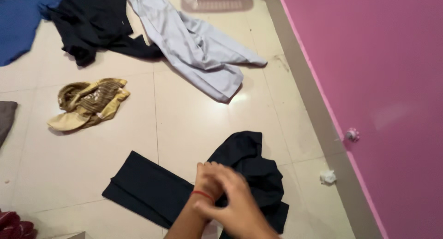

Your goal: The person picks up several garments and a blanket from the floor and places them into a laundry basket.

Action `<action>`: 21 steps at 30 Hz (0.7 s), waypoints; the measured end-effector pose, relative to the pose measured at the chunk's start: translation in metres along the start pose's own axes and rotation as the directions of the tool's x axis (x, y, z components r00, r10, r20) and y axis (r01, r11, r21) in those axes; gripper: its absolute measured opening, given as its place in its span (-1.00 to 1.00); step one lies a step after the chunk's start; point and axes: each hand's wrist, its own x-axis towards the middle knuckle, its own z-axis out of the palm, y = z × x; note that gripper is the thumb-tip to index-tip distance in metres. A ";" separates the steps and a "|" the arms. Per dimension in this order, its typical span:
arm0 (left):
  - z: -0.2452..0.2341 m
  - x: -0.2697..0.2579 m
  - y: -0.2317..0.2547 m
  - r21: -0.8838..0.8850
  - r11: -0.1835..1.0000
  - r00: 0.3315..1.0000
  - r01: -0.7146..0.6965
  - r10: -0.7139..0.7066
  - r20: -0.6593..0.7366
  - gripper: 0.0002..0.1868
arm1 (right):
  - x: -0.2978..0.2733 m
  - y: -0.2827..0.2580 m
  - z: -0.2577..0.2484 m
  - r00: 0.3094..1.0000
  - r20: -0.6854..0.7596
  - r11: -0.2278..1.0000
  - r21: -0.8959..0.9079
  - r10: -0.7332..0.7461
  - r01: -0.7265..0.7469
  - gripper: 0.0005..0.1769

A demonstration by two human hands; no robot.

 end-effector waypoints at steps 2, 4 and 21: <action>-0.003 0.015 -0.014 -0.011 0.999 0.999 0.037 -0.037 -0.021 -0.71 | 0.002 0.039 -0.002 0.992 -0.089 0.983 -0.156 0.086 -0.099 -0.28; -0.006 0.019 -0.022 -0.060 0.992 0.993 0.111 -0.112 -0.021 -0.69 | -0.006 0.080 -0.003 0.929 -0.170 0.932 -0.101 0.330 -0.349 -0.44; 0.162 0.051 -0.039 -0.765 -0.022 0.682 0.644 -0.436 0.587 0.18 | -0.073 0.323 -0.001 0.300 -0.072 0.305 0.068 0.951 -0.950 0.43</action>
